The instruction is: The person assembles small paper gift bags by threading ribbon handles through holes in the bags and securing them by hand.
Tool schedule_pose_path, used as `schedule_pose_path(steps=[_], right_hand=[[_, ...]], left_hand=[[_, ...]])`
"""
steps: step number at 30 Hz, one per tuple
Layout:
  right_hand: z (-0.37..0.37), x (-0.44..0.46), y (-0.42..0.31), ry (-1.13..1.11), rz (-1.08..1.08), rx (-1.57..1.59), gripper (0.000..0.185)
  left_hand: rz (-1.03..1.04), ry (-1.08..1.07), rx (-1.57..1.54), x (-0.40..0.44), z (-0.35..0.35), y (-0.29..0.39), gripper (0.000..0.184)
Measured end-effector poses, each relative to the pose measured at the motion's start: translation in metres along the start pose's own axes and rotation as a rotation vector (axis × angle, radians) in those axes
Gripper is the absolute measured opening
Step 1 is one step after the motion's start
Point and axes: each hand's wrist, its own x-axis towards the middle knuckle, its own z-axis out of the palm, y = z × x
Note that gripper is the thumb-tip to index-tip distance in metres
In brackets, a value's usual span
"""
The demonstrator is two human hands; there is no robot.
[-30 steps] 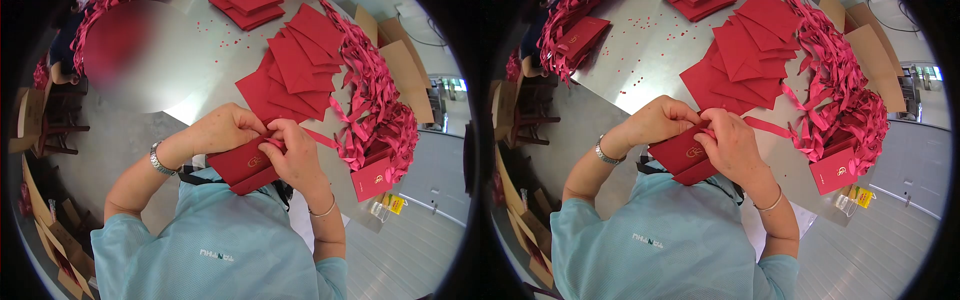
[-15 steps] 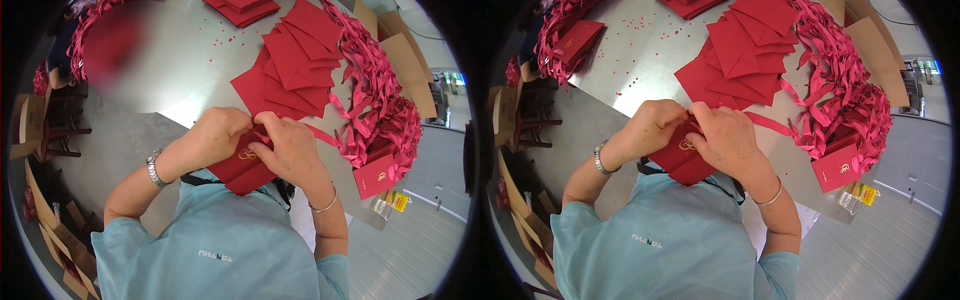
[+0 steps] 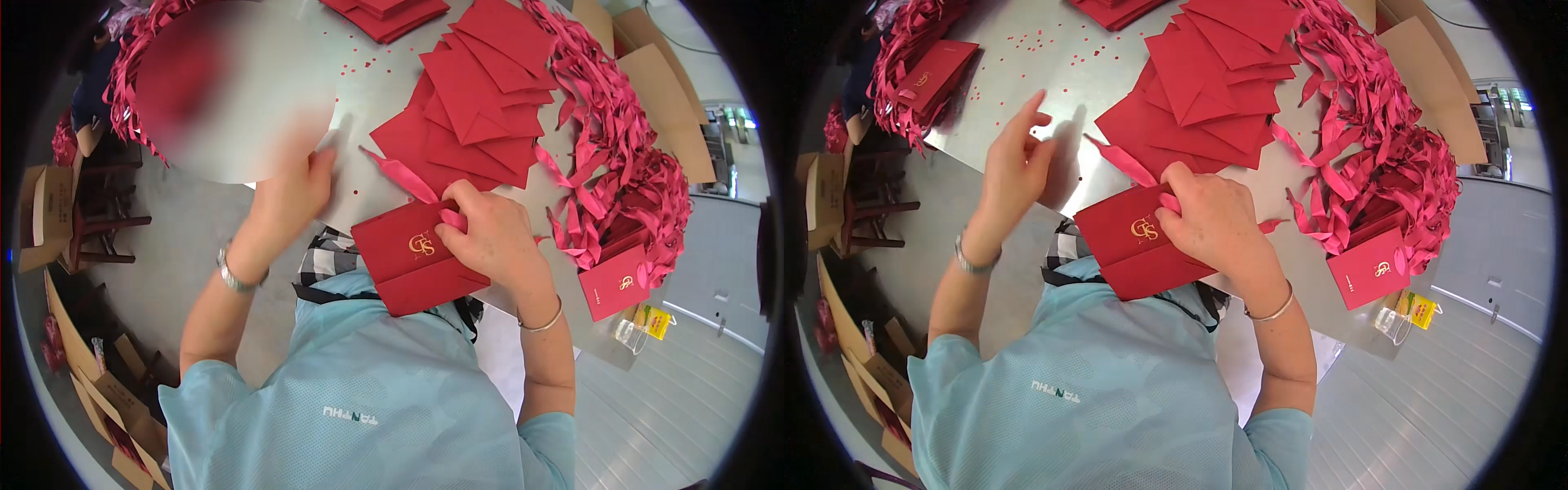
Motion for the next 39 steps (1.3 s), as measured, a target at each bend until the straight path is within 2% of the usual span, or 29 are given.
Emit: schedule_pose_path(steps=[1,2,3,5,7,8,11,16,18,20,21,23,27,28,30,31,32,34,36,38,39], right_hand=[[0.001,-0.002,0.002,0.003,0.013,0.031,0.027],[0.001,-0.003,0.003,0.001,0.02,0.032,0.027],[0.002,-0.003,0.004,-0.005,0.023,0.038,0.027],[0.003,-0.004,0.006,-0.011,0.022,0.043,0.027],[0.006,-0.011,0.012,0.113,-0.048,0.115,0.05],[0.002,-0.016,0.013,0.117,-0.039,0.114,0.05],[-0.031,-0.038,0.02,0.001,0.27,0.6,0.076],[-0.042,-0.103,0.076,-0.047,0.261,0.667,0.065],[-0.044,-0.131,0.083,-0.055,0.298,0.686,0.061],[-0.041,-0.156,0.085,0.044,0.349,1.17,0.051],[-0.036,-0.159,0.086,0.045,0.35,1.173,0.051],[-0.027,-0.162,0.087,0.231,-0.143,1.34,0.05],[-0.022,-0.155,0.062,0.459,-0.066,1.41,0.03],[-0.021,-0.149,0.058,0.452,-0.071,1.419,0.03],[-0.022,-0.131,0.046,0.613,-0.216,1.093,0.021],[-0.023,-0.12,0.037,0.668,-0.217,0.891,0.017],[-0.027,-0.11,0.027,0.658,-0.223,0.9,0.017],[-0.032,-0.092,0.004,0.626,-0.196,0.336,0.017],[-0.023,-0.068,-0.015,0.577,-0.321,0.457,0.021],[-0.007,-0.062,-0.029,0.338,-0.301,0.422,0.024],[0.006,-0.055,-0.039,0.353,-0.25,0.423,0.024]], left_hand=[[0.071,0.062,0.024,-0.011,0.0,0.005,0.042],[0.342,0.014,0.074,-0.023,0.005,-0.002,0.037],[0.338,-0.154,0.029,-0.037,0.01,0.008,0.026],[0.044,-0.404,-0.07,-0.049,0.011,0.025,0.021],[-0.035,-0.405,-0.095,-0.048,0.012,0.025,0.019],[-0.113,-0.405,-0.122,-0.047,0.013,0.025,0.018],[-0.129,-0.427,-0.148,-0.044,0.014,0.026,0.014],[-0.172,-0.494,-0.284,-0.036,0.017,0.025,0.012],[-0.191,-0.501,-0.156,-0.034,0.017,0.026,0.013],[-0.196,-0.514,-0.16,-0.032,0.018,0.026,0.014],[-0.199,-0.523,-0.166,-0.032,0.018,0.026,0.014],[-0.192,-0.522,-0.168,-0.032,0.021,0.024,0.015],[-0.22,-0.561,-0.257,-0.032,0.019,0.024,0.018],[-0.227,-0.554,-0.249,-0.032,0.018,0.024,0.018],[-0.197,-0.604,-0.28,-0.031,0.016,0.025,0.019],[-0.207,-0.595,-0.276,-0.029,0.015,0.025,0.019],[-0.225,-0.63,-0.297,-0.028,0.014,0.024,0.019],[-0.255,-0.657,-0.32,-0.024,0.013,0.021,0.02],[-0.307,-0.759,-0.396,-0.02,0.011,0.017,0.019],[-0.277,-0.765,-0.396,-0.018,0.011,0.015,0.019],[-0.237,-0.777,-0.393,-0.017,0.012,0.014,0.019]])
